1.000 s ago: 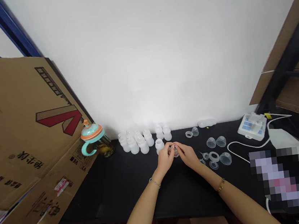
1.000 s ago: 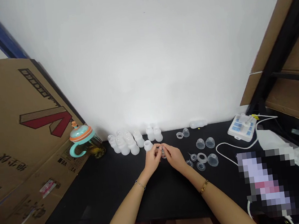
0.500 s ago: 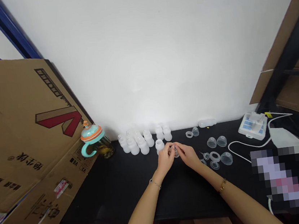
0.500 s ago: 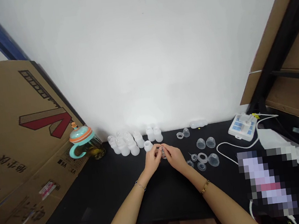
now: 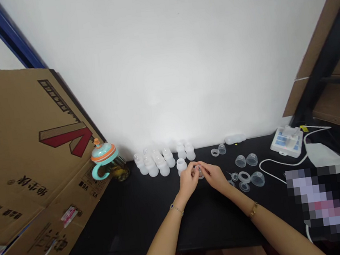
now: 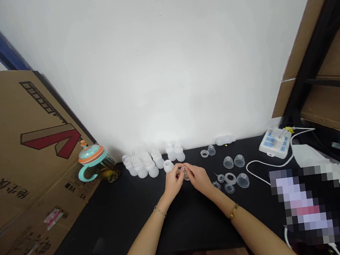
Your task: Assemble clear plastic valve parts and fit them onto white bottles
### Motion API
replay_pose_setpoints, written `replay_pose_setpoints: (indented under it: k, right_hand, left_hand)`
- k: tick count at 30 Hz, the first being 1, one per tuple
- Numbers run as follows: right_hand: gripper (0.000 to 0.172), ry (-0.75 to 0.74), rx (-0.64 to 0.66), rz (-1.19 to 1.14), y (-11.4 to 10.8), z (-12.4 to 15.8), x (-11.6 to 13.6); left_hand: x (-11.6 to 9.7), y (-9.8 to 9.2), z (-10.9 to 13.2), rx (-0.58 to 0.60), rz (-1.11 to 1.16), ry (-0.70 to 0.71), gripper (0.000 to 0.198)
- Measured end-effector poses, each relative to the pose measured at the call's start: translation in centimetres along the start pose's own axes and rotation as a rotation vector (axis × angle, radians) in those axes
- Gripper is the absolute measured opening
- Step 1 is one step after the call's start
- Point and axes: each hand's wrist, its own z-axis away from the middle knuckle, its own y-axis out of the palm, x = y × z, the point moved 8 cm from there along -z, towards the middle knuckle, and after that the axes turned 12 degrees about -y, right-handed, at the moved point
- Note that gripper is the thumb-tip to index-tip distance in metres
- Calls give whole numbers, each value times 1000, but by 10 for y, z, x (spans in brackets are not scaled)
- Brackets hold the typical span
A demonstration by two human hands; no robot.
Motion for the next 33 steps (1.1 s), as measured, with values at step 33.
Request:
replay_pose_setpoints:
  k: [33]
  right_hand:
    - [38, 72, -20, 29, 0, 2, -12]
  left_hand:
    - [-6, 3, 7, -83, -148, 4, 31]
